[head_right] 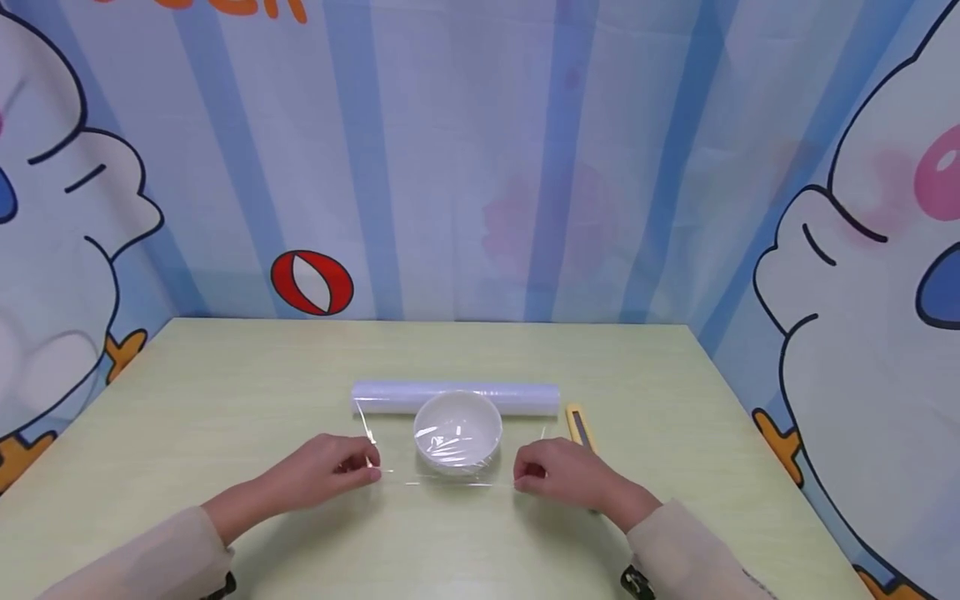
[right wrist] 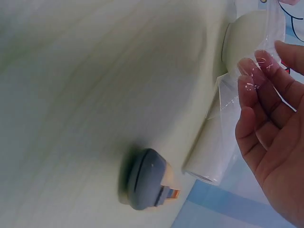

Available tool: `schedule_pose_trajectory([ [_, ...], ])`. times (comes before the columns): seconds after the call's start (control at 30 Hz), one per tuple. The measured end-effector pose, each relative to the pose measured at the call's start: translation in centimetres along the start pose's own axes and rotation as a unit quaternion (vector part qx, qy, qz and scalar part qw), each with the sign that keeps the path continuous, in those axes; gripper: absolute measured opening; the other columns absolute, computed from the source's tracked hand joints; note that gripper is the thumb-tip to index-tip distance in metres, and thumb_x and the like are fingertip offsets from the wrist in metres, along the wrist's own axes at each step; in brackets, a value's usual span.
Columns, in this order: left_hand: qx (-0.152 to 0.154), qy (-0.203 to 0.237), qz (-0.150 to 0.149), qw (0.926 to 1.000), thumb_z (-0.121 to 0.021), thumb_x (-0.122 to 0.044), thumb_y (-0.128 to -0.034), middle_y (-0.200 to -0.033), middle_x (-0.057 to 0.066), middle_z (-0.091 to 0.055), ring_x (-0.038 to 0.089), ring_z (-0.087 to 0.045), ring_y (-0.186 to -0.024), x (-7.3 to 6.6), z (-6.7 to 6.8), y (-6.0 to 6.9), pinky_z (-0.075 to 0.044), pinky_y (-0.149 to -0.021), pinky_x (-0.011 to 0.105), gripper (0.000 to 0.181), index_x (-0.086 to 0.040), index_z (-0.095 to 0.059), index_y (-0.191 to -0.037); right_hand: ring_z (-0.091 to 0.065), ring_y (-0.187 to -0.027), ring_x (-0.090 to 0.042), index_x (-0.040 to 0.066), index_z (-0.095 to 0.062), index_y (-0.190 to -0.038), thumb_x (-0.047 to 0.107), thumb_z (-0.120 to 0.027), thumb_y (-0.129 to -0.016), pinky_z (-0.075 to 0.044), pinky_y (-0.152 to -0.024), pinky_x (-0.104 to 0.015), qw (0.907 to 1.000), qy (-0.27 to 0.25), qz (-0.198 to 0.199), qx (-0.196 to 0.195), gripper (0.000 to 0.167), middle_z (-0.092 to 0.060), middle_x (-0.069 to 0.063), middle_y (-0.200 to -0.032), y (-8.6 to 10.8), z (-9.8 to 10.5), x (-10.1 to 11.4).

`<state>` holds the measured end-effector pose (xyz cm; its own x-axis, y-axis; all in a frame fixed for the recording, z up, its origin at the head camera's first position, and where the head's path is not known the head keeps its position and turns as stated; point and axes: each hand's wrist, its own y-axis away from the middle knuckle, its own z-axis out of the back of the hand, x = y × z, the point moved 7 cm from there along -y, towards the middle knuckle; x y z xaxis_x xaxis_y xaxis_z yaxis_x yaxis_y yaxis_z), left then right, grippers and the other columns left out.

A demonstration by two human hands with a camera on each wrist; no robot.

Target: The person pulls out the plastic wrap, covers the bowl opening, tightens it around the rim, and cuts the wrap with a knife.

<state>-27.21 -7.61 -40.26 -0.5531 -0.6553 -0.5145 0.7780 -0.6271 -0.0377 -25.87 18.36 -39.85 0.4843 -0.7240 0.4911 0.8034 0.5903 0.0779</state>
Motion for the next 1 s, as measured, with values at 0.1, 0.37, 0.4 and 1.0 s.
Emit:
schedule_pose_trajectory([
  [0.1,0.006,0.005,0.018,0.9998,-0.061,-0.03,-0.0876,-0.075,-0.009,-0.06,0.002,-0.05,-0.063,0.5,-0.4,-0.3,-0.044,-0.059,0.019,0.023,-0.011,-0.061,-0.1,-0.046,-0.068,0.002,0.022,-0.06,-0.084,0.024,-0.058,-0.089,-0.042,-0.062,-0.019,0.9998,-0.004,-0.001,-0.019,0.006,-0.055,0.014,-0.076,-0.1,-0.3,-0.2],
  [0.37,0.013,-0.038,0.026,0.9989,-0.063,-0.023,-0.086,-0.072,-0.007,-0.057,0.005,-0.047,-0.062,0.5,-0.8,-1.3,-0.041,-0.06,0.022,0.035,-0.006,-0.06,-0.116,-0.046,-0.062,-0.004,0.007,-0.054,-0.107,0.017,-0.063,-0.086,-0.04,-0.057,-0.02,0.9927,-0.045,-0.079,-0.079,0.025,-0.056,0.006,-0.073,-0.2,-0.6,-1.1],
  [0.4,0.011,-0.049,0.025,0.9984,-0.064,-0.022,-0.0854,-0.072,-0.007,-0.056,0.006,-0.046,-0.063,0.4,-0.8,-1.4,-0.04,-0.059,0.022,0.035,-0.005,-0.06,-0.116,-0.047,-0.062,-0.004,0.006,-0.053,-0.11,0.016,-0.063,-0.085,-0.04,-0.056,-0.02,0.9913,-0.046,-0.09,-0.084,0.029,-0.057,0.005,-0.073,-0.3,-0.7,-1.3],
  [1.0,-0.062,-0.182,-0.004,0.9813,-0.064,-0.015,-0.0834,-0.072,-0.004,-0.054,0.008,-0.044,-0.063,-0.6,-1.1,-3.1,-0.037,-0.054,0.021,0.008,-0.012,-0.071,-0.082,-0.048,-0.065,-0.007,0.018,-0.065,-0.076,0.014,-0.065,-0.084,-0.042,-0.06,-0.027,0.9756,0.065,-0.163,-0.132,0.008,-0.059,0.007,-0.072,-1.9,-1.3,-0.8],
])
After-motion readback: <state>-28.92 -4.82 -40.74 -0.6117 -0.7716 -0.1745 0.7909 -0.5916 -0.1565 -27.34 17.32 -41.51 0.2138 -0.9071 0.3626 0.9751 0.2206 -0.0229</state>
